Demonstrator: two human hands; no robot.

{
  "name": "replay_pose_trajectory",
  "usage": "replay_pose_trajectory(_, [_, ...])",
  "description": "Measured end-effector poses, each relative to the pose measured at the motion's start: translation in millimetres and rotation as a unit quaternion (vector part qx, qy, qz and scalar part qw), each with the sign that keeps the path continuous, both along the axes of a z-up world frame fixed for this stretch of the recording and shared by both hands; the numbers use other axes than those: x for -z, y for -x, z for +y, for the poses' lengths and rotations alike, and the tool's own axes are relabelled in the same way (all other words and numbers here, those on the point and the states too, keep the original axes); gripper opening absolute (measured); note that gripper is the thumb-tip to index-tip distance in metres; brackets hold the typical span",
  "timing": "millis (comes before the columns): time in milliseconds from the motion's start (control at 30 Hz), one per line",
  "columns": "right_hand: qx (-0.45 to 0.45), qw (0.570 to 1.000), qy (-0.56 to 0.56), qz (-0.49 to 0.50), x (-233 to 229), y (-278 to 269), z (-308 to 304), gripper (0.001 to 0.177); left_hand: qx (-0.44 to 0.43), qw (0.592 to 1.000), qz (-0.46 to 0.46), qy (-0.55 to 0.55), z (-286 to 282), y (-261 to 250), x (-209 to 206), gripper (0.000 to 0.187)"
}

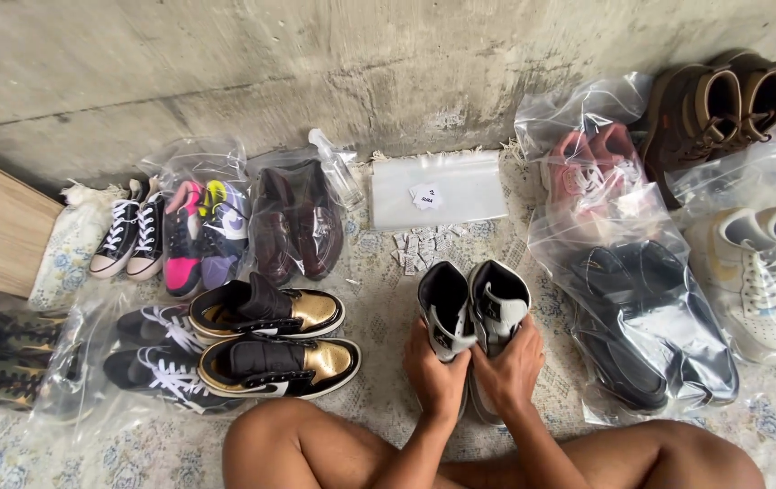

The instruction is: Lacing a high-top sneaker while sitting on the floor among other shoes in plastic bags.

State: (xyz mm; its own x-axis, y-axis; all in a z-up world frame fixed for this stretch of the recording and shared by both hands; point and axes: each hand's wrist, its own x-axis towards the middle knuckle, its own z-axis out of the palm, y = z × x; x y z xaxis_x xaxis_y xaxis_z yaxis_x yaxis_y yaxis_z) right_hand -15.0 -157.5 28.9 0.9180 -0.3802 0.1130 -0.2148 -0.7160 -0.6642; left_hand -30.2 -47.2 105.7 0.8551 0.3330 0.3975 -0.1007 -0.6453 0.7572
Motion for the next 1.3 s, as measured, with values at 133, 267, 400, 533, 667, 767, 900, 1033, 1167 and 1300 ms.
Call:
replay_pose_trajectory(133, [0.006,0.998,-0.013,-0.054,16,12,-2,0.104,0.011,1.0,-0.013,-0.025,-1,10,5,0.079])
replay_pose_trajectory(267, [0.0,0.995,-0.009,-0.095,20,13,-6,0.102,0.013,0.999,-0.025,-0.025,-2,11,15,0.08])
replay_pose_trajectory(400, [0.028,0.99,-0.014,-0.135,-11,21,-15,0.096,0.058,0.996,-0.059,-0.022,-7,8,-4,0.078])
replay_pose_trajectory(533, [0.071,0.995,-0.025,-0.072,-11,33,-26,0.098,0.106,0.993,-0.047,-0.014,-17,10,12,0.086])
replay_pose_trajectory(667, [0.099,0.992,-0.072,-0.041,-6,32,-31,0.1,0.13,0.989,-0.017,-0.061,-22,9,35,0.081])
replay_pose_trajectory(767, [0.102,0.991,-0.082,-0.023,-5,32,-31,0.103,0.156,0.983,-0.028,-0.097,-11,7,34,0.079])
replay_pose_trajectory(900, [0.099,0.991,-0.09,-0.011,-9,26,-31,0.1,0.23,0.967,-0.021,-0.104,3,1,35,0.081])
replay_pose_trajectory(1033, [0.088,0.994,-0.067,-0.013,2,16,-33,0.097,0.216,0.97,-0.024,-0.108,4,-3,41,0.083])
replay_pose_trajectory(1167, [0.076,0.994,-0.07,-0.023,8,14,-38,0.097,0.171,0.978,-0.014,-0.117,11,-19,11,0.052])
replay_pose_trajectory(1300, [0.088,0.992,-0.094,-0.015,3,14,-35,0.095,0.126,0.972,0.039,-0.193,43,-69,75,0.052])
